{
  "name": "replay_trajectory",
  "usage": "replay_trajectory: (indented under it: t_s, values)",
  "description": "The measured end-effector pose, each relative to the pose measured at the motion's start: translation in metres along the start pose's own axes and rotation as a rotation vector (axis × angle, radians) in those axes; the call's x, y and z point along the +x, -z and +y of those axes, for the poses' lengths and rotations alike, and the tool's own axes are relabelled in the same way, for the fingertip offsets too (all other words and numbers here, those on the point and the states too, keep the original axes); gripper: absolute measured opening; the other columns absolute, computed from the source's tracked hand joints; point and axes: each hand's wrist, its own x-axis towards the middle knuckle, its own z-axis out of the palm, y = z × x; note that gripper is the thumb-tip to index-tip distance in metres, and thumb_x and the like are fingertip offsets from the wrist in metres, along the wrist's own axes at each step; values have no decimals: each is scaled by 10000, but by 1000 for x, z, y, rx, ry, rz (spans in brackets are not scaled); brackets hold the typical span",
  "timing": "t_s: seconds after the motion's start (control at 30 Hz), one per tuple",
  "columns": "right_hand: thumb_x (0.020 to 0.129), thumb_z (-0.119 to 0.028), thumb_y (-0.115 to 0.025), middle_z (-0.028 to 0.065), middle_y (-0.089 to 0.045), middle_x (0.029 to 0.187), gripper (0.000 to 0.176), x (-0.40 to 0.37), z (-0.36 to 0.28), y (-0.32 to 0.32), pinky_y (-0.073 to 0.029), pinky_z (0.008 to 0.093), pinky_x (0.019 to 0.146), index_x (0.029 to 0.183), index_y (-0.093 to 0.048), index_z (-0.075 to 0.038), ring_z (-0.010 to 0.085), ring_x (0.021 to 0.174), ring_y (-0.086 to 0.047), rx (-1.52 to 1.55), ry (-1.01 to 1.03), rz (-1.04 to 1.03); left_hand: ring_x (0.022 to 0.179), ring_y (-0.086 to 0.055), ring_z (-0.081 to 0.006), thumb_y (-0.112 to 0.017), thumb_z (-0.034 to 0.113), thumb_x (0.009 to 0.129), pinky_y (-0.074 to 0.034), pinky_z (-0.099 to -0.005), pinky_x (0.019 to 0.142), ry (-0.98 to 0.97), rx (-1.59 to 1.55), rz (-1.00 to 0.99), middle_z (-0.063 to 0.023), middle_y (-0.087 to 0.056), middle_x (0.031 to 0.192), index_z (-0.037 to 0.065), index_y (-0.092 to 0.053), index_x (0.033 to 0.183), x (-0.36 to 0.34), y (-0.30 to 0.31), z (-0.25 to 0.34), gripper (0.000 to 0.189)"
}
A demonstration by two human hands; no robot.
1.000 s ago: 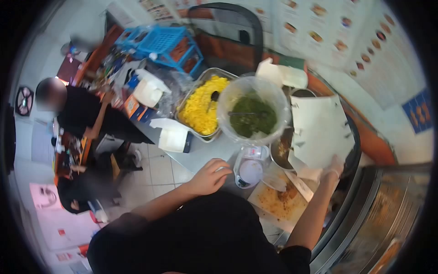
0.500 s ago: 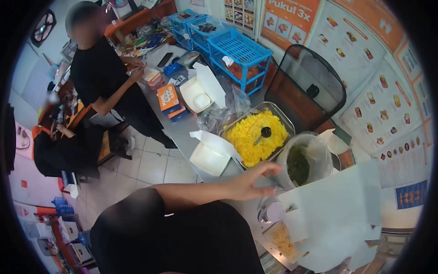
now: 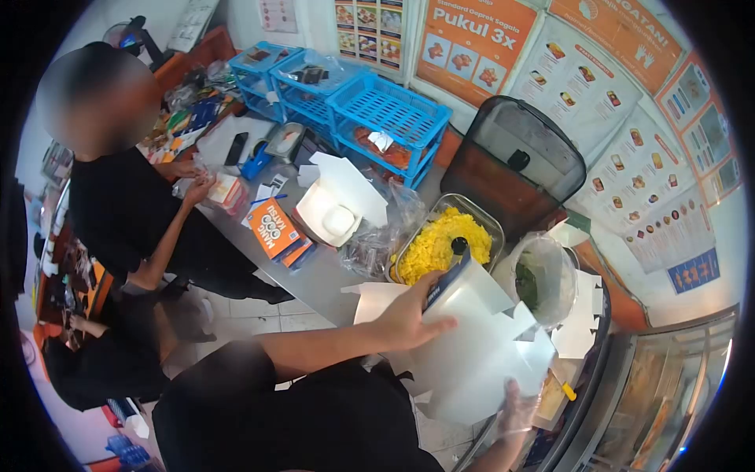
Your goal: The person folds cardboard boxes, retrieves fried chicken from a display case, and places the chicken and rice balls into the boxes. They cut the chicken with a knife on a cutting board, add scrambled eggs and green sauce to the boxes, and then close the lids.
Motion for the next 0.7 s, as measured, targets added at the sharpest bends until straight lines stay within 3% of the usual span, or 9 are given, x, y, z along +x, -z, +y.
replay_trajectory:
  t_s: [0.1,0.17,0.23,0.27,0.37,0.4,0.5,0.63,0.7]
  values:
    - [718,-156,-833,173,-559,1429,866,-1,-4,-19,-311,464,1177,1474,-448,14,366,1367,-479,-604,327,369,1157,-603,-310,-713,357,938,-464,-404,1002,-91,123,96,-258,-570,1271,-16,-340,1479,-7,-19,-22,756]
    - [691,-147,-839,196,-544,1448,887,-7,-9,-12,-276,498,1201,1477,-454,-3,397,1396,-453,-984,495,594,1069,-607,-297,-668,334,972,-473,-417,943,26,64,-102,-225,-580,1180,-15,-392,1409,-13,-26,-21,624]
    - [663,-75,-816,189,-543,1438,881,-19,-48,-22,-255,526,1211,1477,-478,-74,416,1367,-457,-1148,553,107,1018,-602,-289,-630,301,997,-472,-431,901,-46,20,-160,-195,-580,1109,-19,-413,1349,-20,-34,-28,523]
    - [696,-64,-798,164,-602,1353,724,-24,-81,-50,-224,555,1224,1383,-570,-90,380,1320,-514,-1134,533,3,1063,-597,-287,-620,281,1002,-465,-425,924,33,-72,-340,-203,-581,1137,-16,-416,1338,-24,-31,-21,492]
    - [760,-96,-765,108,-656,1287,529,-16,-39,-38,-213,581,1227,1273,-640,-124,308,1270,-578,-1311,736,-25,1235,-551,-283,-614,268,1009,-438,-393,1019,200,-200,-617,-218,-560,1310,23,-363,1464,-26,-25,-18,574]
    - [854,-144,-713,68,-680,1268,359,-13,-48,-46,-230,576,1224,1210,-670,-163,260,1241,-609,-1232,912,116,1293,-512,-271,-616,286,1012,-412,-380,1061,252,-295,-607,-200,-520,1394,48,-295,1532,-27,-20,-14,656]
    - [900,-205,-690,55,-668,1308,330,-26,-52,-60,-246,597,1211,1226,-663,-159,271,1264,-600,-1321,1037,404,1372,-446,-244,-617,321,1015,-367,-361,1125,339,-499,-666,-159,-447,1512,86,-169,1622,-25,-4,5,790]
    - [957,-257,-571,88,-604,1373,371,-61,-57,-80,-312,617,1157,1307,-601,-138,325,1320,-546,-1205,893,175,1411,-387,-200,-595,316,1031,-322,-356,1162,484,-652,-751,-125,-410,1550,77,-161,1634,-24,13,47,780]
    - [982,-293,-530,192,-555,1423,445,-66,-53,-91,-365,559,1124,1346,-568,-41,439,1334,-507,-1080,895,74,1403,-398,-195,-571,278,1040,-329,-361,1158,397,-633,-758,-120,-418,1544,74,-192,1626,-24,11,47,727]
